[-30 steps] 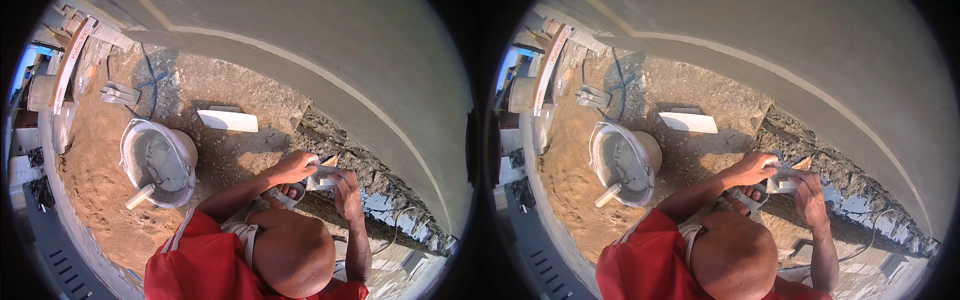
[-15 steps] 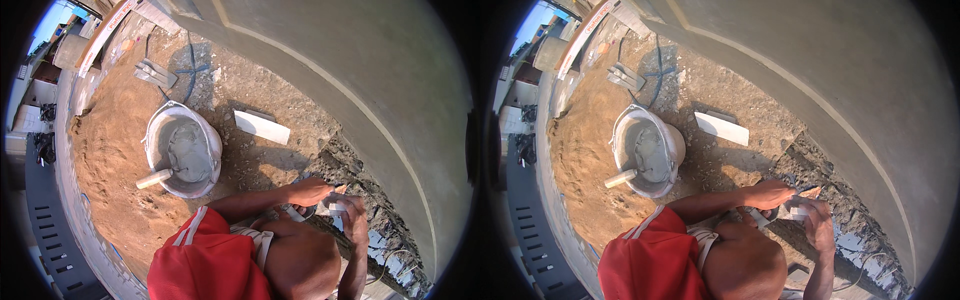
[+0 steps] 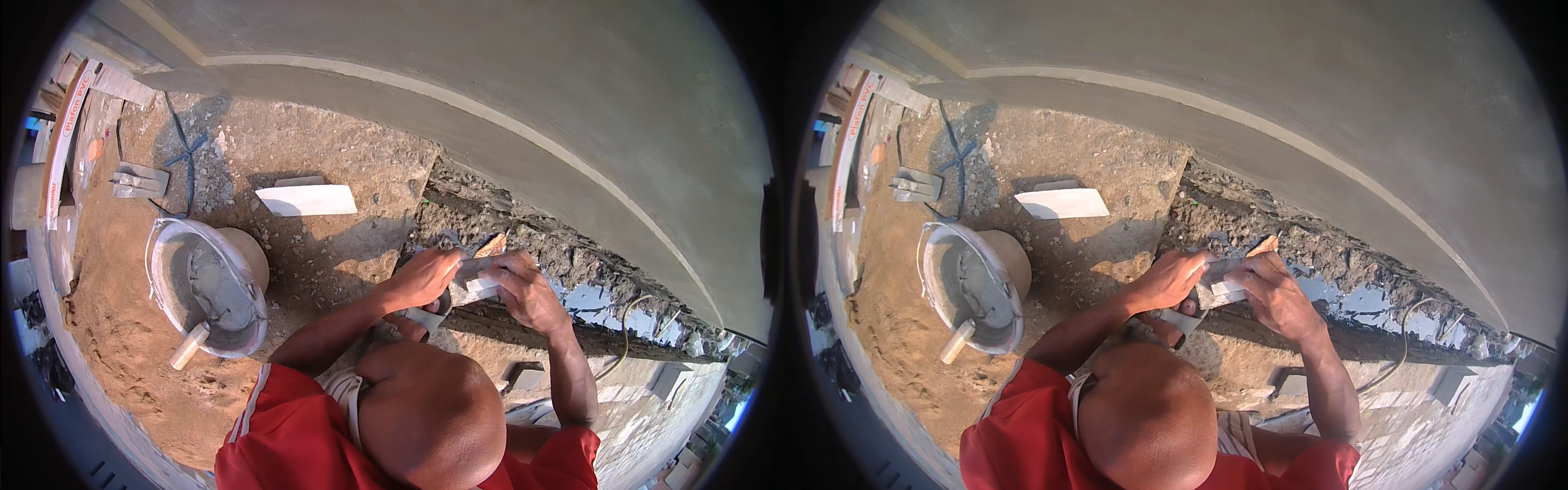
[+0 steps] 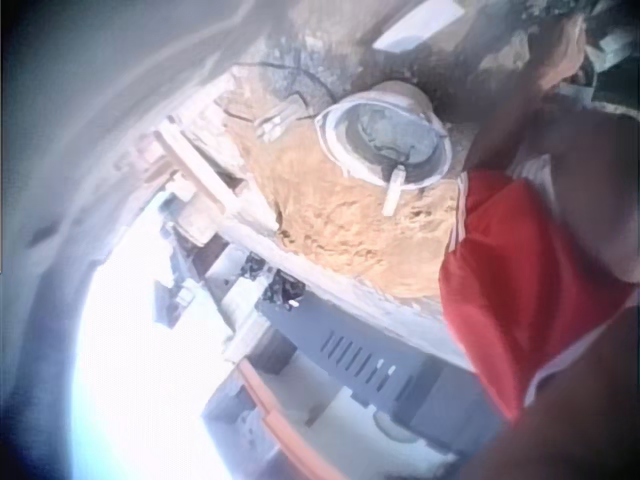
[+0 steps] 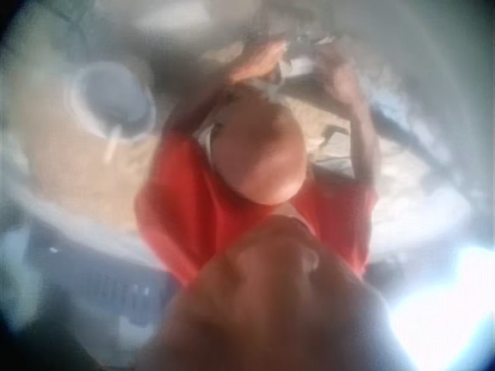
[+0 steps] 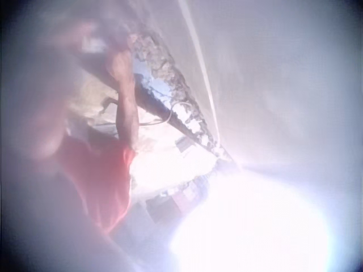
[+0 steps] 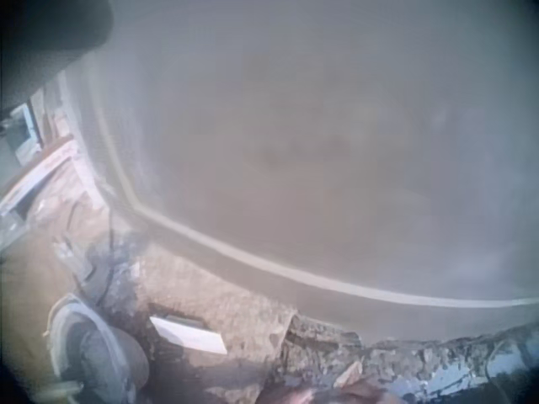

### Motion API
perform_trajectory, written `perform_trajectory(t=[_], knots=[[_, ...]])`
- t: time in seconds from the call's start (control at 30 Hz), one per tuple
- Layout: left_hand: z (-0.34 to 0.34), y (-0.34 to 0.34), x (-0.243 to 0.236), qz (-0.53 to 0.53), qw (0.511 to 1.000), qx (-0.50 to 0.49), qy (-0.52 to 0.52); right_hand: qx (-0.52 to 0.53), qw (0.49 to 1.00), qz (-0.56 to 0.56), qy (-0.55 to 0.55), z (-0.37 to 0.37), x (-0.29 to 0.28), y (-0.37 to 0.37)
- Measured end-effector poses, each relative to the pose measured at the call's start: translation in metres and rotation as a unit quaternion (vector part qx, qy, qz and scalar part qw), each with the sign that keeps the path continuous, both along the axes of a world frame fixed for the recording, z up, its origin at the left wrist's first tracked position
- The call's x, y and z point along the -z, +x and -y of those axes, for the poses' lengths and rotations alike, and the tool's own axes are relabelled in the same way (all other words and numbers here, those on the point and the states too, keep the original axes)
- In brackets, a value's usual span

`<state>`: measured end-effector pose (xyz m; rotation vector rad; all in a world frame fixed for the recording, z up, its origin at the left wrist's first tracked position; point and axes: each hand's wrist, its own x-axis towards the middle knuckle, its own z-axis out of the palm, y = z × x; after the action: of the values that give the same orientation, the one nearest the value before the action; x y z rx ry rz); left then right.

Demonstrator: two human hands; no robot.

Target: The person smooths wet cement on a vertical wall using a trowel. They repeatedly scrape and level the surface, occasionally dipping the trowel into a bucket of water to clean it before continuing.

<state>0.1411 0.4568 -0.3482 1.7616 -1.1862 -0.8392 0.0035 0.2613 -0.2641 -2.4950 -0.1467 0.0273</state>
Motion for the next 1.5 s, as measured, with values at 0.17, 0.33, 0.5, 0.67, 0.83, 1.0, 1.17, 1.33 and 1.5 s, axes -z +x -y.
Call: perform_trajectory(t=[0.17, 0.33, 0.5, 0.67, 0.83, 1.0, 1.17, 1.33, 1.5], knots=[[0.008, 0.012, 0.005, -0.007, 0.995, -0.092, 0.033, 0.014, 1.000, -0.014, -0.002, 0.000, 0.000, -0.006], [0.007, 0.021, 0.013, 0.085, 0.982, -0.111, -0.128, 0.013, 1.000, -0.020, 0.006, 0.000, 0.001, -0.005], [0.013, 0.020, -0.010, -0.050, 0.995, -0.088, 0.009, 0.029, 0.999, -0.038, 0.021, 0.000, 0.003, -0.007], [0.008, 0.012, -0.025, -0.031, 0.997, -0.051, 0.039, 0.048, 0.996, -0.041, 0.066, 0.013, 0.023, -0.015], [0.009, 0.001, -0.008, 0.058, 0.995, -0.079, 0.032, 0.076, 0.997, -0.007, 0.011, 0.003, 0.033, -0.014], [0.012, -0.013, -0.003, 0.014, 0.990, -0.136, 0.021, 0.067, 0.997, 0.025, -0.042, -0.002, 0.042, -0.015], [0.006, -0.011, 0.002, 0.081, 0.985, -0.149, 0.000, 0.058, 0.997, 0.002, -0.049, -0.012, 0.047, -0.010], [0.012, -0.019, -0.004, 0.037, 0.977, -0.207, 0.038, 0.051, 0.994, 0.025, -0.098, -0.019, 0.038, -0.008], [0.014, -0.021, 0.001, 0.039, 0.975, -0.214, 0.047, 0.031, 0.992, 0.020, -0.124, -0.019, 0.031, -0.008]])
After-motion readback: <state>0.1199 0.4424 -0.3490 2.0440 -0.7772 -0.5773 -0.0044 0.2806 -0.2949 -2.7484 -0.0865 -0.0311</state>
